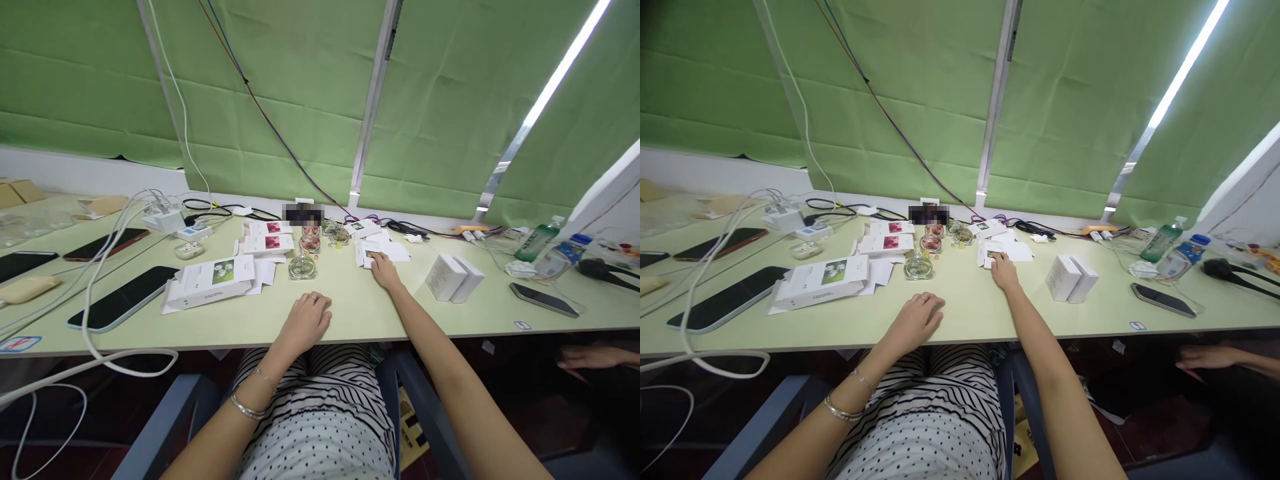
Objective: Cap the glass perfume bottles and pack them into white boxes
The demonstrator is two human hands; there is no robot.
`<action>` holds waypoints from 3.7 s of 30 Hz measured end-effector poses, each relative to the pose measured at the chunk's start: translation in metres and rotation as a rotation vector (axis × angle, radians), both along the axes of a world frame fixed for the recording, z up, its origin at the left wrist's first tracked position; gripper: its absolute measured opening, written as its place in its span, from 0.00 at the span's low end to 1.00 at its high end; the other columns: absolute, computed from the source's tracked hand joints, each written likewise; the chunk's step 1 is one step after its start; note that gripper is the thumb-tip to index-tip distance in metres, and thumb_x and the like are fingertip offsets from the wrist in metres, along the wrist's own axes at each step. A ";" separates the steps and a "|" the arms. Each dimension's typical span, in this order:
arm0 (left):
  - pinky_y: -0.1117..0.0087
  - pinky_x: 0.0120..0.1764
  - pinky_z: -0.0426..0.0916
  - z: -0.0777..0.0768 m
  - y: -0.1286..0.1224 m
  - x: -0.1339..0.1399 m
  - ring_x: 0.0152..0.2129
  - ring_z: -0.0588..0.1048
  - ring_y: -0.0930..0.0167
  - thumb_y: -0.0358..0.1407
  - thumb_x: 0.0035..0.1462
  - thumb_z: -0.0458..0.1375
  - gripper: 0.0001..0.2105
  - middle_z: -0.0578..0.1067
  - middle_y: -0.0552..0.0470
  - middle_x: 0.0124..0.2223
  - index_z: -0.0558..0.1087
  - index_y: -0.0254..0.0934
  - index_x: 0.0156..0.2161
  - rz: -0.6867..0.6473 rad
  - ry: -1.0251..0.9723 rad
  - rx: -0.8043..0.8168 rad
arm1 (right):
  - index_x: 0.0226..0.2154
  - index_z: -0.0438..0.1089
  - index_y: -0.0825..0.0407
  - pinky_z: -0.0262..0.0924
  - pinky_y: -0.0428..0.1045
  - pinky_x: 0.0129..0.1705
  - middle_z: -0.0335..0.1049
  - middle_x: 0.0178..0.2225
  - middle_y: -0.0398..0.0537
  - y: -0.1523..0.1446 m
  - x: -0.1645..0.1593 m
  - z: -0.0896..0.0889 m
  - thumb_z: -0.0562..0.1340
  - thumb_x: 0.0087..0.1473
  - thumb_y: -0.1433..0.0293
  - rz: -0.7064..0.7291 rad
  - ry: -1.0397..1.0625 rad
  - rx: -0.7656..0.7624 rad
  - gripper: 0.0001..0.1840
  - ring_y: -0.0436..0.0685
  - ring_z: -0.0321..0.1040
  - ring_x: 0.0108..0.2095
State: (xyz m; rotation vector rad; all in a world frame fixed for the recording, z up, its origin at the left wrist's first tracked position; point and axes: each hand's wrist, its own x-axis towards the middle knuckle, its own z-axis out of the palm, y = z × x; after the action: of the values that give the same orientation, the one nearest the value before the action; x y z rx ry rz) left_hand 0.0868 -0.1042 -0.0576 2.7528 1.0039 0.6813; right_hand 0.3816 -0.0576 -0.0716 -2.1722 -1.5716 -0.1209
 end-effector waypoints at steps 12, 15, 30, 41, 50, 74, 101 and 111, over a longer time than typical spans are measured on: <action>0.63 0.43 0.61 -0.001 0.000 0.000 0.40 0.65 0.65 0.35 0.57 0.48 0.11 0.68 0.48 0.42 0.67 0.37 0.44 0.009 0.007 -0.009 | 0.52 0.59 0.50 0.53 0.57 0.52 0.53 0.55 0.54 0.000 0.000 -0.002 0.48 0.56 0.68 0.013 0.060 0.063 0.22 0.61 0.57 0.52; 0.64 0.43 0.60 0.001 -0.001 0.000 0.40 0.65 0.65 0.35 0.57 0.48 0.11 0.68 0.48 0.42 0.67 0.37 0.44 0.010 0.014 -0.016 | 0.51 0.61 0.50 0.53 0.57 0.52 0.56 0.54 0.54 -0.001 -0.001 -0.001 0.48 0.55 0.67 0.025 0.091 0.111 0.21 0.61 0.57 0.51; 0.61 0.45 0.61 0.003 -0.003 0.000 0.42 0.65 0.63 0.35 0.57 0.47 0.14 0.68 0.46 0.44 0.64 0.36 0.47 0.025 -0.005 -0.052 | 0.42 0.67 0.53 0.57 0.53 0.46 0.69 0.42 0.51 -0.028 -0.015 0.021 0.45 0.55 0.60 0.145 0.444 0.326 0.23 0.57 0.63 0.44; 0.55 0.54 0.51 0.007 0.001 -0.004 0.57 0.53 0.58 0.48 0.49 0.56 0.32 0.53 0.42 0.61 0.54 0.38 0.57 -0.022 -0.062 -0.192 | 0.46 0.65 0.50 0.59 0.52 0.47 0.68 0.45 0.49 -0.087 -0.055 0.014 0.52 0.54 0.57 0.633 0.602 -0.030 0.21 0.56 0.64 0.45; 0.58 0.52 0.54 0.017 0.006 -0.008 0.52 0.58 0.60 0.46 0.43 0.60 0.33 0.60 0.46 0.56 0.58 0.40 0.55 -0.094 -0.083 -0.324 | 0.53 0.56 0.48 0.48 0.57 0.57 0.56 0.55 0.52 -0.124 -0.043 0.015 0.62 0.47 0.58 0.740 0.728 -0.113 0.32 0.59 0.54 0.55; 0.58 0.52 0.54 0.019 0.006 -0.008 0.51 0.59 0.59 0.48 0.40 0.62 0.34 0.61 0.46 0.53 0.59 0.41 0.53 -0.077 -0.095 -0.353 | 0.36 0.64 0.50 0.52 0.57 0.55 0.55 0.56 0.55 -0.123 -0.053 0.008 0.68 0.38 0.61 0.713 0.757 -0.004 0.22 0.59 0.56 0.55; 0.57 0.55 0.51 0.022 0.008 -0.013 0.54 0.57 0.60 0.45 0.43 0.61 0.32 0.58 0.45 0.54 0.59 0.41 0.53 -0.258 -0.126 -0.409 | 0.32 0.65 0.51 0.58 0.55 0.52 0.58 0.52 0.53 -0.130 -0.073 0.028 0.67 0.39 0.60 0.674 0.585 -0.039 0.18 0.59 0.59 0.52; 0.57 0.55 0.52 0.014 0.007 -0.013 0.55 0.55 0.60 0.52 0.47 0.56 0.33 0.56 0.42 0.56 0.55 0.39 0.56 -0.272 -0.324 -0.510 | 0.55 0.53 0.45 0.47 0.64 0.56 0.48 0.58 0.55 -0.134 -0.120 0.020 0.67 0.39 0.58 0.608 0.223 0.049 0.41 0.66 0.47 0.57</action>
State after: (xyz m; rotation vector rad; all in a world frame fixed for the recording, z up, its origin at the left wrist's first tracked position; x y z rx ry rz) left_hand 0.0737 -0.0972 -0.0438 2.1894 0.6116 0.6825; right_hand 0.2614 -0.1913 -0.0511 -1.5222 -1.9817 0.2612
